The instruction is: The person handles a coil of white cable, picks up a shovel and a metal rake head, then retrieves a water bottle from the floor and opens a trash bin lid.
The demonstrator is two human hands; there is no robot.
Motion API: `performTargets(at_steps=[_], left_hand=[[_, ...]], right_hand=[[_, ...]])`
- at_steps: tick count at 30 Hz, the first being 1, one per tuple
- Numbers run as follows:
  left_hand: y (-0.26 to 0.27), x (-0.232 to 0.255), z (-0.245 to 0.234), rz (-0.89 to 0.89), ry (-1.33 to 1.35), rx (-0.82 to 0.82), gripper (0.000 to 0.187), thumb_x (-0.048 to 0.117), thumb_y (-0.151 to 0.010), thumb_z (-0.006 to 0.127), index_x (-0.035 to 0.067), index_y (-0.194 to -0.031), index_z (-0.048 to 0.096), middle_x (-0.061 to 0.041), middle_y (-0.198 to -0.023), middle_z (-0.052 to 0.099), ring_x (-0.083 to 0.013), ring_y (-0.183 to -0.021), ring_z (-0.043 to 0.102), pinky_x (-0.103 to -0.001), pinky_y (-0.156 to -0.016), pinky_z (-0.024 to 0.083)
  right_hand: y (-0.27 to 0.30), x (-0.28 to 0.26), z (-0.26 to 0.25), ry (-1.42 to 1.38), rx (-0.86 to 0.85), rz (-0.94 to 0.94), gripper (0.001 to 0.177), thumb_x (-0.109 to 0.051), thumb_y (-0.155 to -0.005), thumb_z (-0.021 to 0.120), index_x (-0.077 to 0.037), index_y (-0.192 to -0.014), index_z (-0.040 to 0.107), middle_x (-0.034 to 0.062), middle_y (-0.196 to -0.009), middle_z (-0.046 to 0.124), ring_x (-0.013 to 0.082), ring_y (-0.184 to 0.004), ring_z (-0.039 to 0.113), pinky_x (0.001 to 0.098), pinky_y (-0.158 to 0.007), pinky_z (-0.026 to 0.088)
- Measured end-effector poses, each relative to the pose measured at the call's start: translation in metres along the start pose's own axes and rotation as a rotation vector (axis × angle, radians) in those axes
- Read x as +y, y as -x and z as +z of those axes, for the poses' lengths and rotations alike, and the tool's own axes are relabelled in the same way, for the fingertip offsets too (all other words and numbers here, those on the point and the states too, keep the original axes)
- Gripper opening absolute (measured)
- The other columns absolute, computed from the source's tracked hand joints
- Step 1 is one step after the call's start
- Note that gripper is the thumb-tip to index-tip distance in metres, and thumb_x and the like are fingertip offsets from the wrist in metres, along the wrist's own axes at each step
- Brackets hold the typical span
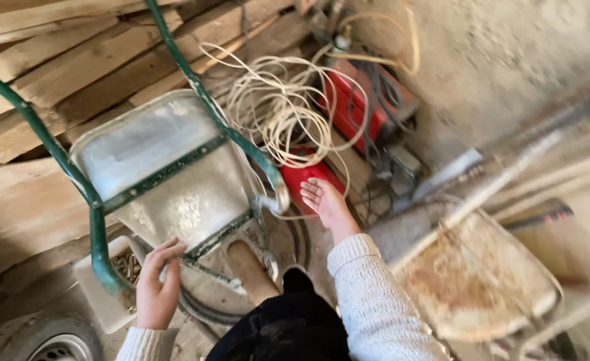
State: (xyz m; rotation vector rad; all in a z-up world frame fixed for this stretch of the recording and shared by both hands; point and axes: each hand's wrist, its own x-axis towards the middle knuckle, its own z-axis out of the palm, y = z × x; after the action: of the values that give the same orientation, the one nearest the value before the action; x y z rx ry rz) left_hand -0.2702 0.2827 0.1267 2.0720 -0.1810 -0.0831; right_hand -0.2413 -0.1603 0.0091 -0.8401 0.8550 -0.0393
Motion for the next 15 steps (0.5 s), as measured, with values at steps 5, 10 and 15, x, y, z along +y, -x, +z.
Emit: performTargets(at_steps=[5, 10, 15], left_hand=[[0.069, -0.065, -0.013, -0.053, -0.006, -0.016, 0.027, 0.005, -0.112, 0.06, 0.014, -0.121, 0.083, -0.01, -0.149, 0.076, -0.0273, -0.146, 0.066, -0.044, -0.117, 0.052], [0.083, -0.092, 0.009, 0.097, 0.014, -0.126, 0.03, 0.002, -0.108, 0.057, 0.013, -0.12, 0.082, -0.012, -0.146, 0.076, -0.0301, -0.144, 0.066, -0.05, -0.143, 0.028], [0.088, -0.08, 0.029, 0.034, 0.069, -0.249, 0.035, 0.014, -0.12, 0.046, 0.007, -0.141, 0.073, -0.016, -0.152, 0.071, -0.034, -0.146, 0.063, -0.05, -0.122, 0.048]], right_hand=[[0.104, 0.049, -0.071, 0.045, 0.044, 0.021, 0.027, -0.031, -0.115, 0.057, -0.013, -0.126, 0.074, 0.0152, -0.127, 0.084, 0.0298, -0.119, 0.081, 0.0442, -0.108, 0.063], [0.215, 0.034, -0.106, 0.078, 0.161, -0.068, 0.025, -0.022, -0.12, 0.053, -0.007, -0.132, 0.069, 0.0153, -0.126, 0.082, 0.0273, -0.115, 0.079, 0.0411, -0.106, 0.064], [0.261, 0.038, -0.129, 0.023, 0.214, -0.109, 0.038, -0.027, -0.118, 0.053, -0.004, -0.145, 0.066, 0.0205, -0.143, 0.078, 0.0326, -0.131, 0.076, 0.0446, -0.117, 0.06]])
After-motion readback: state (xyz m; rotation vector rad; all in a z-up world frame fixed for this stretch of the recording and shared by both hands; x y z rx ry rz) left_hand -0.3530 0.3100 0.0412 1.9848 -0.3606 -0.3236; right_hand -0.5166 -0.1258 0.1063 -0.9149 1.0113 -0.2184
